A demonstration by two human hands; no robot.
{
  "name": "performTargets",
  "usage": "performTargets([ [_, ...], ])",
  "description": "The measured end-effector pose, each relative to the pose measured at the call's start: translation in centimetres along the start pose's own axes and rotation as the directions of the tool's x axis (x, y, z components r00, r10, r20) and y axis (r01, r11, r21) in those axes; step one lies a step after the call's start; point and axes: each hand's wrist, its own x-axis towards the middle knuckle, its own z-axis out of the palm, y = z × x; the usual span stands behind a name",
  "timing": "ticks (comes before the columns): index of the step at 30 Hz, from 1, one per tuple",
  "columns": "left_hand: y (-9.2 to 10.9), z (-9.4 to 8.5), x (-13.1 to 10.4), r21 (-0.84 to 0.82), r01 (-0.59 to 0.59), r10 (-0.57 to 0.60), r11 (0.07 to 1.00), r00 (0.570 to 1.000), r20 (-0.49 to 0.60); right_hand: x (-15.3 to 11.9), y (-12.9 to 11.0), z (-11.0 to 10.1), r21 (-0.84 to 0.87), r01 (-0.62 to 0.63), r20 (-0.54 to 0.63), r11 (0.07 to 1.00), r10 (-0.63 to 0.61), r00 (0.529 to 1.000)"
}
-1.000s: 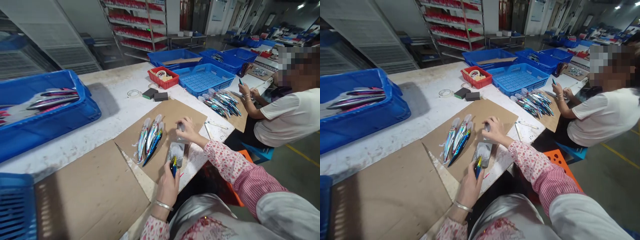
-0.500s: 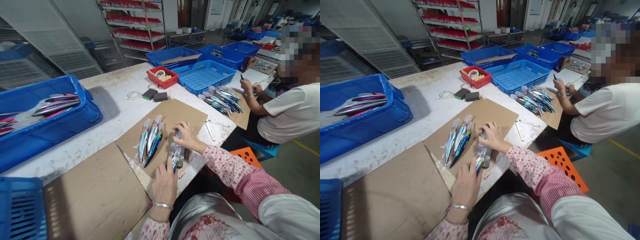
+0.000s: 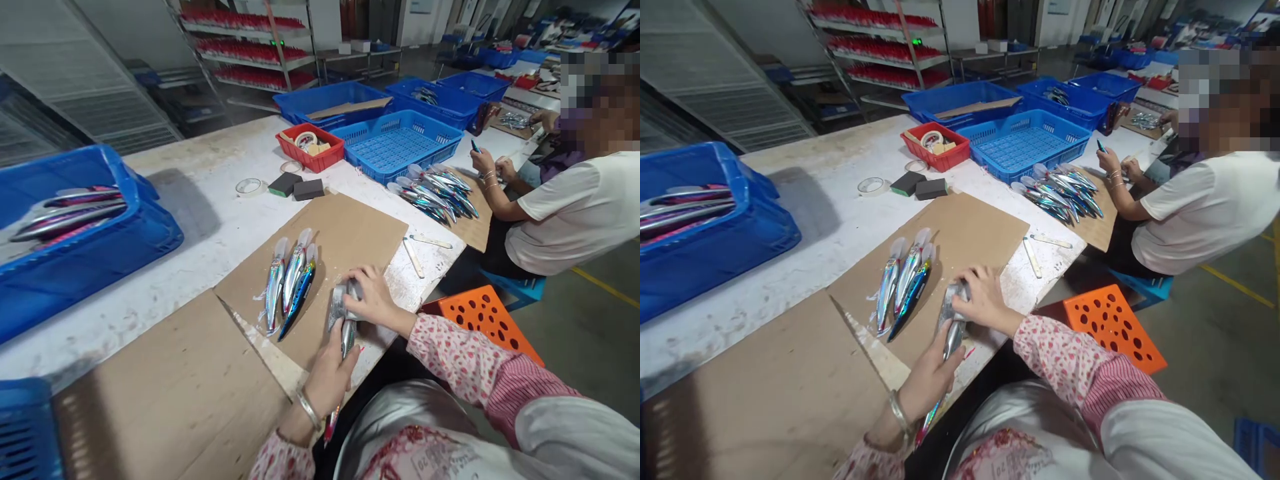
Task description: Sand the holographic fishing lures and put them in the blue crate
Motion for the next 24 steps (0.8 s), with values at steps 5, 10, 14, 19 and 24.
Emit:
performTargets([
  [5, 0.2, 0.1, -0.2, -0.058, 0.016, -0.016, 0.998, 1.0, -0.014, 2.0, -0.4, -0.3, -0.095, -0.061, -0.055, 0.994, 0.056, 0.997],
  [10, -0.2, 0.1, 0.0, -0.038, 0.049, -0.05, 0.998, 0.998, -0.023, 0.9, -1.1, -0.3, -0.034, 0.018, 0.025, 0.999, -0.017, 1.0],
  [14, -0.5, 0.1, 0.1, -0.086, 0.021, -0.025, 0.996, 0.999, -0.04, 1.8, -0.7, -0.4, -0.092, 0.004, 0.014, 0.996, -0.003, 1.0],
  [19, -0.6, 0.1, 0.0, -0.113, 0.027, -0.029, 0.993, 1.0, -0.009, 1.1, -0.7, -0.2, -0.044, 0.054, 0.021, 0.998, -0.053, 0.998],
  [24, -0.9, 0.1, 0.3, -0.172, 0.015, -0.02, 0.985, 0.999, -0.026, 1.7, 0.0, -0.3, -0.068, 0.049, 0.027, 0.997, -0.047, 0.999],
])
